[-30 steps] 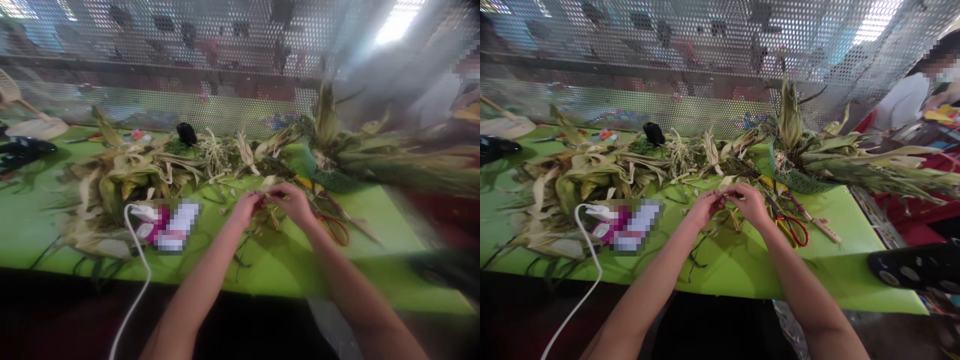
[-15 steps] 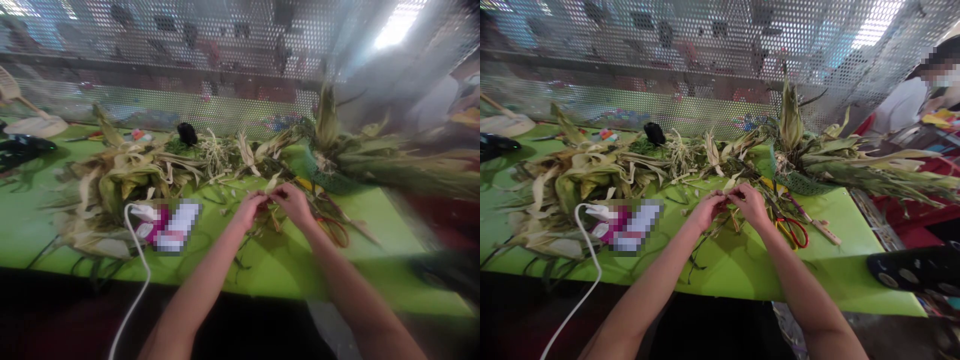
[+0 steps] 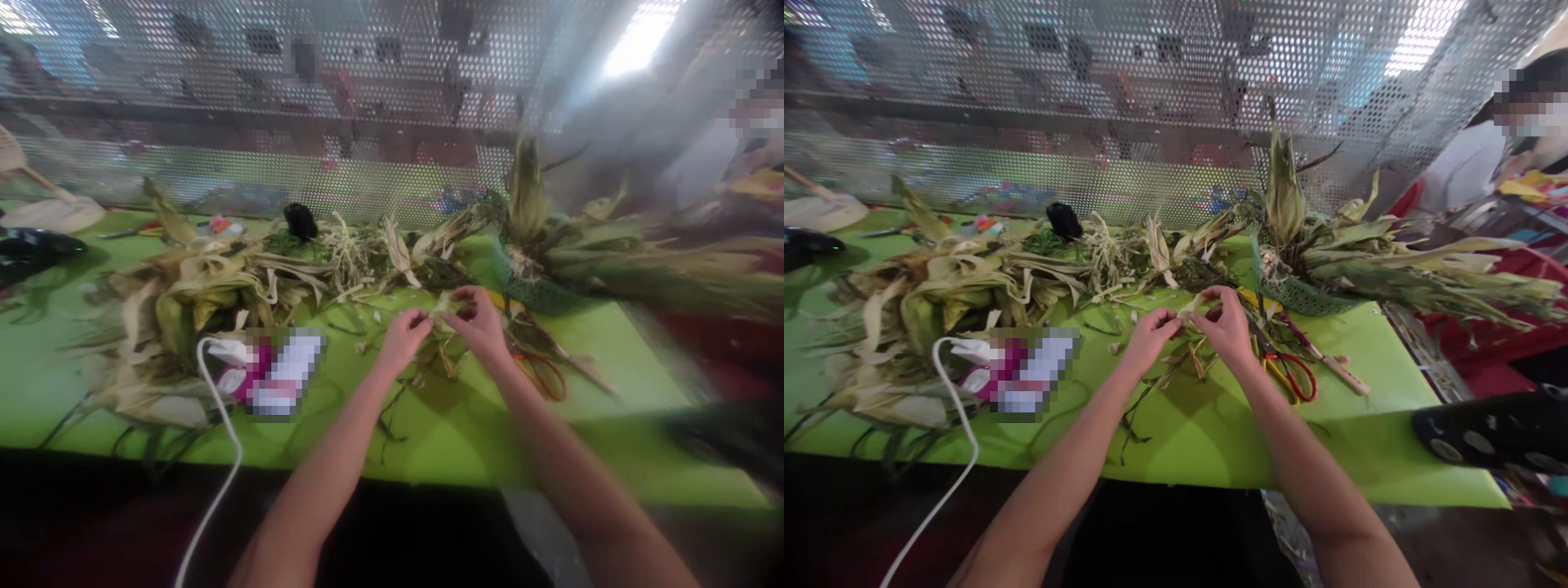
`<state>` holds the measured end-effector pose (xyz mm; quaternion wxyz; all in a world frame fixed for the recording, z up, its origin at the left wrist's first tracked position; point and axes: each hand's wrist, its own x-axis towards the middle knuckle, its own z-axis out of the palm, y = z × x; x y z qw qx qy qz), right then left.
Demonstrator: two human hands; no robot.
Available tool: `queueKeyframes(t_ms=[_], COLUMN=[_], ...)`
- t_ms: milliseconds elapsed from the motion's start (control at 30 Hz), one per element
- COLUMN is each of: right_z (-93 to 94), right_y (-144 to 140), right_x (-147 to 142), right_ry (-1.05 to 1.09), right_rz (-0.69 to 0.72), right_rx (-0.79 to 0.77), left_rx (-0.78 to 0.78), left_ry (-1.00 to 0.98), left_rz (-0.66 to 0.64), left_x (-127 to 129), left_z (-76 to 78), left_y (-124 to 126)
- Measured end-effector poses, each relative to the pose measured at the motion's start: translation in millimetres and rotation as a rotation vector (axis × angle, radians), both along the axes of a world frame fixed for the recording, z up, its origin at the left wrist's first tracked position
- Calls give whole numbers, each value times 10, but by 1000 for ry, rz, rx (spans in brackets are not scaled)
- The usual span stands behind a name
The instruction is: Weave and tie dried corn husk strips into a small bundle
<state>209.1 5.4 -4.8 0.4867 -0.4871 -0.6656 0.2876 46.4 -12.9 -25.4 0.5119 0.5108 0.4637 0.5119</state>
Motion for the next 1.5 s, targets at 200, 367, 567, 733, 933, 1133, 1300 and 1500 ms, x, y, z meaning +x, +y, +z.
queueKeyframes(t_ms=[200, 367, 567, 733, 933, 1133, 1300, 1500], right_z=[31, 39, 102, 212, 124, 93, 94, -55], right_y=[13, 43, 76, 20, -92, -168, -169, -70], right_x=[69, 127, 261, 261, 13, -70, -64, -98], right_ry=[-251, -262, -234, -196, -317, -309, -331, -400], right_rz=[25, 14, -196, -267, -51, 29, 41, 79], right_rx=[241, 148, 233, 421, 541, 533, 532, 506], left_rx=[10, 32, -109, -340, -401, -399, -401, -423], left_ry=[124, 209, 27, -389, -559, -615, -578, -574], left_rz=[-61, -17, -63, 131, 173, 225, 262, 181], left_x=[-7, -32, -91, -91, -25, -24, -29, 34], left_z=[78, 176, 97, -33, -26, -23, -27, -83], left_y=[-61, -93, -16, 90, 90, 97, 101, 74])
